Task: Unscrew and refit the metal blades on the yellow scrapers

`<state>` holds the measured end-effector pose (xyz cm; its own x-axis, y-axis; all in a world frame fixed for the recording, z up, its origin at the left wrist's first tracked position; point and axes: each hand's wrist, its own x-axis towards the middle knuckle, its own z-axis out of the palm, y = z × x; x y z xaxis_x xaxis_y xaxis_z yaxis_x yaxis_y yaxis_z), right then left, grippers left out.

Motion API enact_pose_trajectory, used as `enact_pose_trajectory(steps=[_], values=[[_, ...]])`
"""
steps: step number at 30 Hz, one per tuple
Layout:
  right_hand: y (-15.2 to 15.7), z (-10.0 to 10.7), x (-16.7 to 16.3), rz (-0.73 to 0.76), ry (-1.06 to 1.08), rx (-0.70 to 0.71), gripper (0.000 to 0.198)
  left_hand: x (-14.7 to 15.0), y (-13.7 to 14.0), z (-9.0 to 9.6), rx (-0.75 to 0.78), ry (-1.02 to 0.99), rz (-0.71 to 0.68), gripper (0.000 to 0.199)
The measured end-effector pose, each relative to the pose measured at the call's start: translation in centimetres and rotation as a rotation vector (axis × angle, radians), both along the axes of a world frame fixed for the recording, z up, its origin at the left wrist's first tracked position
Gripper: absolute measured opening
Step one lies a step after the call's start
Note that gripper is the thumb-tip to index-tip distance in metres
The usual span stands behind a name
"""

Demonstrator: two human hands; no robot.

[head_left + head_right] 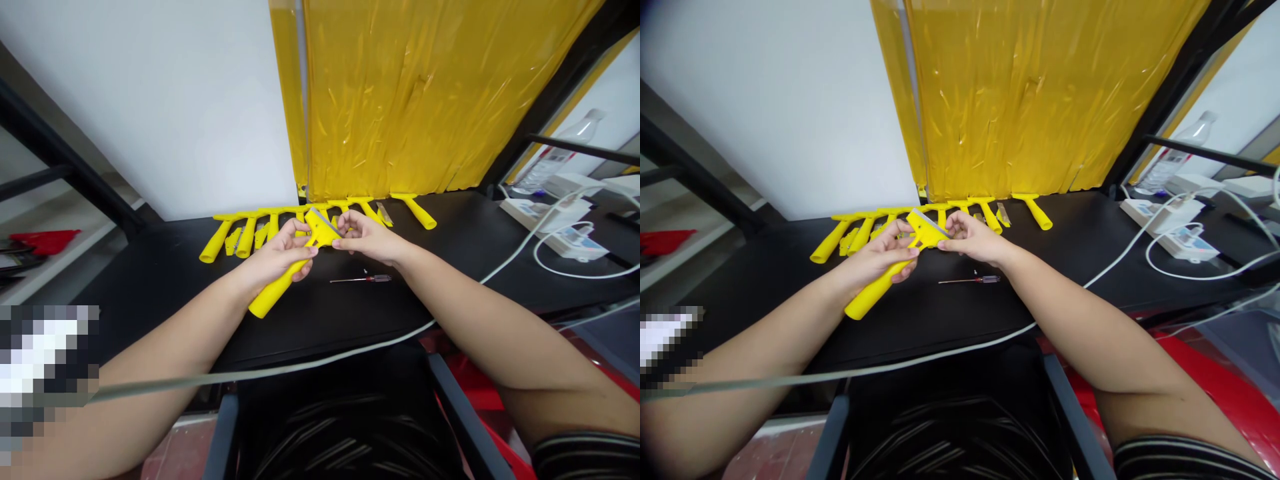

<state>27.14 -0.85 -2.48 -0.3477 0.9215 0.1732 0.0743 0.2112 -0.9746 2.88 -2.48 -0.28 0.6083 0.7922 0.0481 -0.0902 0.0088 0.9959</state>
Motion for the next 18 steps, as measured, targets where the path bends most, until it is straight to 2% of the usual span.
enact_pose_trajectory(steps=[2, 4, 7, 9, 15, 18], values=[[0.1, 0.3, 0.9, -0.074, -0.107, 0.090, 0.056, 0.0, 0.2, -0.1, -0.038, 0.025, 0.054, 0.049], [-0.2, 1.0, 2.2, -0.082, -0.310, 0.202, 0.050, 0.0, 0.4, -0.2, -0.084, 0.041, 0.125, 0.050], [-1.2, 2.5, 4.0, 0.122, -0.736, 0.247, 0.036, -0.1, 0.9, -0.2, -0.135, 0.053, 0.216, 0.049], [-1.9, 3.1, 4.6, 0.214, -0.904, 0.248, 0.028, -0.2, 1.1, -0.1, -0.150, 0.058, 0.255, 0.049], [-2.6, 2.5, 3.7, 0.315, -0.985, 0.342, 0.007, -0.4, 1.5, -0.2, -0.146, 0.037, 0.310, 0.051], [-2.6, 2.3, 3.3, 0.324, -0.963, 0.400, 0.008, -0.4, 1.8, -0.4, -0.126, 0.027, 0.311, 0.053]])
